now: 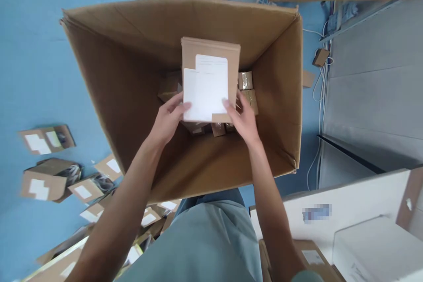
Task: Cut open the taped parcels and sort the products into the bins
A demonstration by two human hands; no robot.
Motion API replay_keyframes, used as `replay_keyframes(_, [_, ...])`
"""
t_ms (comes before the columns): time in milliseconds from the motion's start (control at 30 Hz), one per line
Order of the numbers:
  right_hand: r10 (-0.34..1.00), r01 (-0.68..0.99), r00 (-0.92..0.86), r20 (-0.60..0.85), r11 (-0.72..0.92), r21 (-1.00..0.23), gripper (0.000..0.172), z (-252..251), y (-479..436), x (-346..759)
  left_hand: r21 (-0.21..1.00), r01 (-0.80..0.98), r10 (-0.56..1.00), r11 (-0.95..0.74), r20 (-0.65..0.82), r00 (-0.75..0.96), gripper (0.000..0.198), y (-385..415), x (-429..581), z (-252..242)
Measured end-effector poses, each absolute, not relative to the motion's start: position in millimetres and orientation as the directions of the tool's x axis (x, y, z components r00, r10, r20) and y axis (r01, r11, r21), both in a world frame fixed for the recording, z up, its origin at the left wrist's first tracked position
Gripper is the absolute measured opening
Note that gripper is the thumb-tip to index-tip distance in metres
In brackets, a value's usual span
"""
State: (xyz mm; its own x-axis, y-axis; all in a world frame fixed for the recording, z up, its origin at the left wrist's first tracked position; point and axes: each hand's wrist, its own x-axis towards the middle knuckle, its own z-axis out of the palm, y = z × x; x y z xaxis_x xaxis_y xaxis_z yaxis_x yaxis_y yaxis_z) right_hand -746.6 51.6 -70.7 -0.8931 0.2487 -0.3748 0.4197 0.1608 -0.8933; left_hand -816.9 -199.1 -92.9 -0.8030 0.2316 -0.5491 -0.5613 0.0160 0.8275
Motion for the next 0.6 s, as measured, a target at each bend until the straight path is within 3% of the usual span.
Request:
replay_keyframes(167, [0.277, 0.414, -0.891, -0.360, 0.169, -0.894, 0.086, -112.4, 42.3, -780.9, 0.806, -0.586, 0.126, 0.078, -0.591, -0.797, 0.060, -192.3, -833.1, -140.9])
replay_keyframes(267, [0.248, 0.415, -0.897, -0.367, 0.180, -0.892, 0.082, -116.5, 47.6, -778.4, 0.817, -0.574, 0.130, 0.056, -0.576, -0.807, 0.063, -191.6, -829.3, -142.9])
replay_keyframes(400, [0.203, 0.417, -0.902, -0.381, 0.178, -0.892, 0.091, -107.3, 44.7, -766.9, 0.833, -0.552, 0.162, 0.007, -0.546, -0.822, 0.068, -188.4, -808.9, -130.4])
replay_keyframes(500, [0.159, 0.411, -0.906, -0.392, 0.115, -0.904, 0.092, -109.2, 38.8, -760.2, 0.855, -0.518, 0.134, -0.008, -0.513, -0.848, 0.075, -189.8, -791.9, -124.0])
replay_keyframes(600, [0.168, 0.455, -0.875, -0.454, -0.038, -0.890, 0.094, -123.1, 37.1, -753.6, 0.809, -0.586, 0.110, -0.050, -0.578, -0.808, 0.083, -194.1, -784.9, -127.6])
